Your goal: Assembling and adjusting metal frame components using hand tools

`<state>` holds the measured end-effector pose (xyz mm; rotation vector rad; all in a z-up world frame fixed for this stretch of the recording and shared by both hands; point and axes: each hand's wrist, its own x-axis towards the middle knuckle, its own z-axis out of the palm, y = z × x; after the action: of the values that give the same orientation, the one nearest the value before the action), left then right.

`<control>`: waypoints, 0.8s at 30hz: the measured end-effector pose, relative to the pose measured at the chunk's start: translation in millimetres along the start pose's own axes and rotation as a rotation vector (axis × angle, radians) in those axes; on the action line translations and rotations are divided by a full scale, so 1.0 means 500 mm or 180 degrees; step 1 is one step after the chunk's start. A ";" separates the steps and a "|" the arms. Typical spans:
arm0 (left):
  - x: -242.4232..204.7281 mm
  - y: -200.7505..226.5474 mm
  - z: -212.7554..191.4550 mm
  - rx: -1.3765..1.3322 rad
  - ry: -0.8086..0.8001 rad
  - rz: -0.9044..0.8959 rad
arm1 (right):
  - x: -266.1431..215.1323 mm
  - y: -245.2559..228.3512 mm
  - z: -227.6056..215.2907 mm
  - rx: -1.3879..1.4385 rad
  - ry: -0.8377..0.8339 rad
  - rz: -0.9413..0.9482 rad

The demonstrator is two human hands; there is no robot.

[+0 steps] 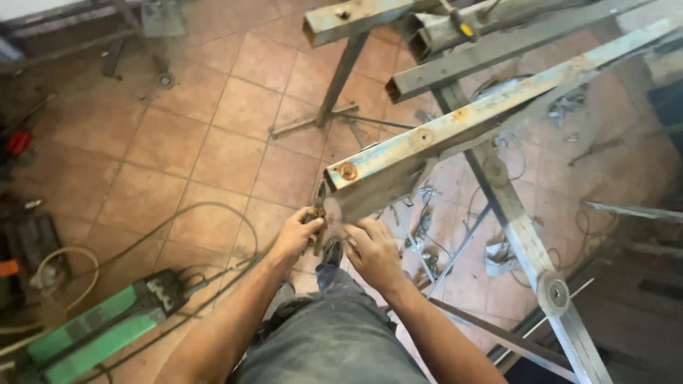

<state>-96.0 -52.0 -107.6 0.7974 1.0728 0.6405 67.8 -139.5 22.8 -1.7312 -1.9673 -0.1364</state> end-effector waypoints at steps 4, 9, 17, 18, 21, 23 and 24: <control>0.007 -0.039 0.021 -0.0383 -0.0208 -0.0226 | -0.076 0.014 0.049 0.0999 -0.1008 0.1248; -0.029 0.000 0.048 0.0435 -0.0793 -0.0253 | -0.069 0.004 0.076 0.4122 -0.1811 0.3467; 0.061 0.137 0.105 -0.2085 -0.0677 -0.0493 | -0.162 0.077 0.080 0.5136 -0.1048 0.3765; 0.094 0.124 0.101 -0.2364 -0.0889 -0.0553 | -0.181 0.089 0.069 0.5215 -0.0965 0.3929; 0.080 0.150 0.110 -0.2525 -0.1052 -0.0596 | -0.190 0.089 0.017 0.5495 -0.0621 0.4204; 0.118 0.084 0.117 -0.2573 -0.1160 -0.0822 | -0.180 0.089 -0.003 0.5579 -0.0709 0.4133; 0.136 0.051 0.120 -0.2611 -0.1270 -0.1053 | -0.177 0.087 -0.013 0.5666 -0.0788 0.4064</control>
<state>-18.2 0.6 -105.9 0.0176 0.4772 0.5390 116.0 -213.7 -21.1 -1.1544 -0.1424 1.6615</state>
